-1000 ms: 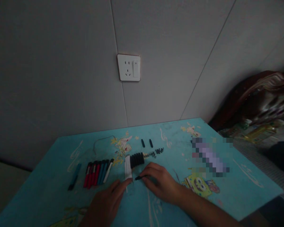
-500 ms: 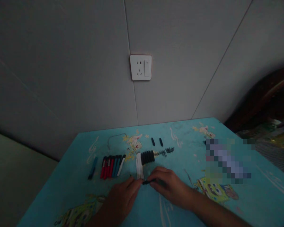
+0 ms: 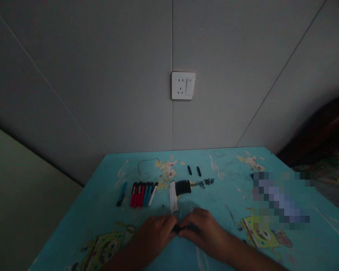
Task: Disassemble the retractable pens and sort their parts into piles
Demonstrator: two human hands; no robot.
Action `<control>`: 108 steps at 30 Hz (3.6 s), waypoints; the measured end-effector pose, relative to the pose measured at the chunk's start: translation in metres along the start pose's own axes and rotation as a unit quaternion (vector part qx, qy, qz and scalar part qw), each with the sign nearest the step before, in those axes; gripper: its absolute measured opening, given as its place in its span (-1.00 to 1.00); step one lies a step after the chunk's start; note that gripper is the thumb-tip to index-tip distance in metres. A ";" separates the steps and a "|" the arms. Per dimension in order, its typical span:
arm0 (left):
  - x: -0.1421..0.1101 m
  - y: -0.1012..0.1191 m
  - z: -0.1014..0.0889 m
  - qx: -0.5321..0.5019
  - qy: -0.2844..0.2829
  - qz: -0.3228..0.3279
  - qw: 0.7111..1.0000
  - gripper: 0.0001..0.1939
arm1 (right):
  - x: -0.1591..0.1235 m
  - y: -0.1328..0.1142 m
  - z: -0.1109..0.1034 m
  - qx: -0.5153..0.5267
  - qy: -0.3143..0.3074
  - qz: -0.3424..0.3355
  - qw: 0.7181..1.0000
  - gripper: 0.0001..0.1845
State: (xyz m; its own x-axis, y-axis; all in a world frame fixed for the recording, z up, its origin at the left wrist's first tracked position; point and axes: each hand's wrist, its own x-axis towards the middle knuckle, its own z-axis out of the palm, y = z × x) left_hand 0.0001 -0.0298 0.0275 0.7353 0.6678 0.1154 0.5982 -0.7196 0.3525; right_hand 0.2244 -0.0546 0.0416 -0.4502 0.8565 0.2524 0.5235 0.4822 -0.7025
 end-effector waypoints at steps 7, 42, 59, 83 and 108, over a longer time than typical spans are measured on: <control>0.000 -0.003 0.012 -0.024 0.033 0.026 0.999 -0.84 | -0.004 0.010 0.001 -0.020 0.006 0.022 1.000 -0.73; 0.002 -0.004 0.001 0.022 0.067 0.020 0.997 -0.78 | 0.003 0.020 -0.015 -0.034 -0.033 -0.044 0.998 -0.77; 0.002 0.000 -0.002 0.005 0.113 0.027 0.993 -0.86 | 0.000 0.017 -0.009 -0.035 -0.054 -0.033 0.997 -0.85; 0.001 -0.003 0.000 -0.026 0.089 0.065 0.994 -0.74 | 0.003 0.008 -0.023 -0.113 -0.083 -0.080 0.987 -0.83; 0.000 0.001 -0.006 -0.017 0.103 0.033 0.994 -0.75 | 0.002 0.005 -0.016 -0.092 -0.035 -0.039 0.994 -0.82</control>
State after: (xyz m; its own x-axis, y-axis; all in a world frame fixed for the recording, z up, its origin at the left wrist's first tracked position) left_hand -0.0014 -0.0297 0.0330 0.6903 0.6460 0.3258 0.5366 -0.7592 0.3683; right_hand 0.2375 -0.0481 0.0491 -0.5408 0.8030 0.2505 0.6048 0.5782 -0.5477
